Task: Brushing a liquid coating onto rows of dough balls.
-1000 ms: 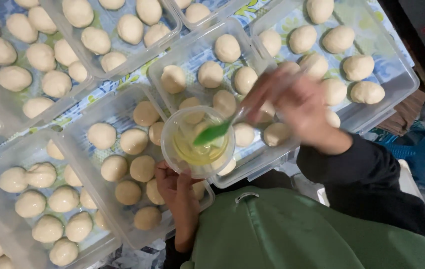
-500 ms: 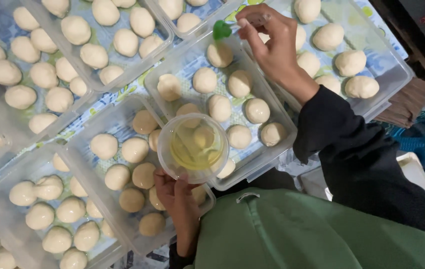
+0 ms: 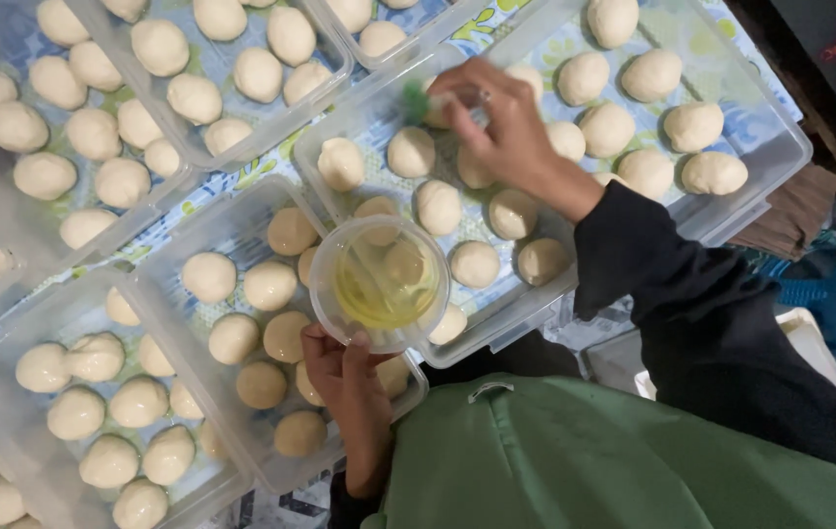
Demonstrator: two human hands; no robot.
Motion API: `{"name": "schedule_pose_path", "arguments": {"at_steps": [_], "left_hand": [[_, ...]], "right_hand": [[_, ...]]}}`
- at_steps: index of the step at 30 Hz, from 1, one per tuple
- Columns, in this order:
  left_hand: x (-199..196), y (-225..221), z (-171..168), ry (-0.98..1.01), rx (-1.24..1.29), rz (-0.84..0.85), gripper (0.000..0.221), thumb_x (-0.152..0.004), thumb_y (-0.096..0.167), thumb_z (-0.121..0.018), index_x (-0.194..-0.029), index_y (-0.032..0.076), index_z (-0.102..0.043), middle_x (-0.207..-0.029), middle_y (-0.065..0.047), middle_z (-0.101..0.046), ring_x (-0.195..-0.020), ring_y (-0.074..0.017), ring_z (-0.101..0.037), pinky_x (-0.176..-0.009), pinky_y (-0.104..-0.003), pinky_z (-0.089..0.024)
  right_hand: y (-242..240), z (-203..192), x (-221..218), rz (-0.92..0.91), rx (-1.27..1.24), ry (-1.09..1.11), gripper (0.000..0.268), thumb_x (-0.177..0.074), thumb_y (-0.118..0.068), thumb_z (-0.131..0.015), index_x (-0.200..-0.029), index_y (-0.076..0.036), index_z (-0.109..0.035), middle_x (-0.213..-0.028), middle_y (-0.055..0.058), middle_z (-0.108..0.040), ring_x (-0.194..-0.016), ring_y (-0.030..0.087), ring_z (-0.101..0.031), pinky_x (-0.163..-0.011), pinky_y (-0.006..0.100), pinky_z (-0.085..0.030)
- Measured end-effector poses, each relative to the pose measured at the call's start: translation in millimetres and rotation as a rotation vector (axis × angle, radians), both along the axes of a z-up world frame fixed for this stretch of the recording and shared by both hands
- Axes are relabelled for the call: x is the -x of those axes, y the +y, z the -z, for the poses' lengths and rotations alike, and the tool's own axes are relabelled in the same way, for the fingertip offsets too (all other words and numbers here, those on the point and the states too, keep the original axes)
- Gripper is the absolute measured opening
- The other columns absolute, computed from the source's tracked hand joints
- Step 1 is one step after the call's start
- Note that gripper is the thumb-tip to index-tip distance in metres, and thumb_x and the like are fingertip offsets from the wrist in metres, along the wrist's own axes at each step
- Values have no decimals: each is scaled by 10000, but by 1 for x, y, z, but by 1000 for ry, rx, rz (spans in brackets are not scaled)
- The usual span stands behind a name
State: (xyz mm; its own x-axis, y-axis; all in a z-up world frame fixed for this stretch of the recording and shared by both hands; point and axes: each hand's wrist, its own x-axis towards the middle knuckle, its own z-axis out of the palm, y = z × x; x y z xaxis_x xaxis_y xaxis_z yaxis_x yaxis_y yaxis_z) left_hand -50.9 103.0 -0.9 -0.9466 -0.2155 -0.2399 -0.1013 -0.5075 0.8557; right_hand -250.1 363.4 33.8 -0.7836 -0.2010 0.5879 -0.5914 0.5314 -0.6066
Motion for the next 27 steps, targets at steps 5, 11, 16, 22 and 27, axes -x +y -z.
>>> {"name": "schedule_pose_path", "arguments": {"at_steps": [5,11,16,22,27], "left_hand": [[0,0,-3,-9,31,0,237,-964,31,-602,-1157,41,-465,-1073,-74,-612,-933,-144,-653,-721,-337,-648],[-2,-1,-3,-13,18,9,228,-966,26,-600,-1147,40,-463,-1076,-70,-607,-936,-145,-651,-750,-333,-645],[-1,0,-1,-24,41,-15,219,-951,34,-590,-1136,50,-475,-1057,-75,-625,-904,-153,-665,-704,-358,-650],[-6,-1,-2,-1,19,-25,221,-963,33,-579,-1159,48,-479,-1074,-71,-616,-922,-145,-660,-730,-354,-654],[-12,-2,2,38,4,-36,234,-970,31,-591,-1166,46,-466,-1088,-69,-608,-933,-143,-652,-728,-345,-649]], "right_hand": [[5,-3,3,-288,142,-353,84,-1066,4,-574,-1096,28,-649,-1002,88,-718,-843,159,-750,-746,281,-623],[19,-1,7,-86,244,-482,91,-1120,-43,-557,-1112,23,-621,-945,96,-700,-757,136,-712,-685,258,-577],[-8,-11,-8,-346,194,-401,105,-1084,-30,-570,-1099,22,-661,-926,87,-722,-786,146,-728,-704,265,-587],[-5,-8,-5,-171,96,-338,107,-1078,-4,-565,-1123,31,-655,-977,103,-728,-808,172,-725,-732,309,-582],[0,-12,-12,-153,-60,-1,137,-1082,23,-549,-1184,30,-640,-1144,153,-695,-1025,246,-724,-886,340,-592]]}}
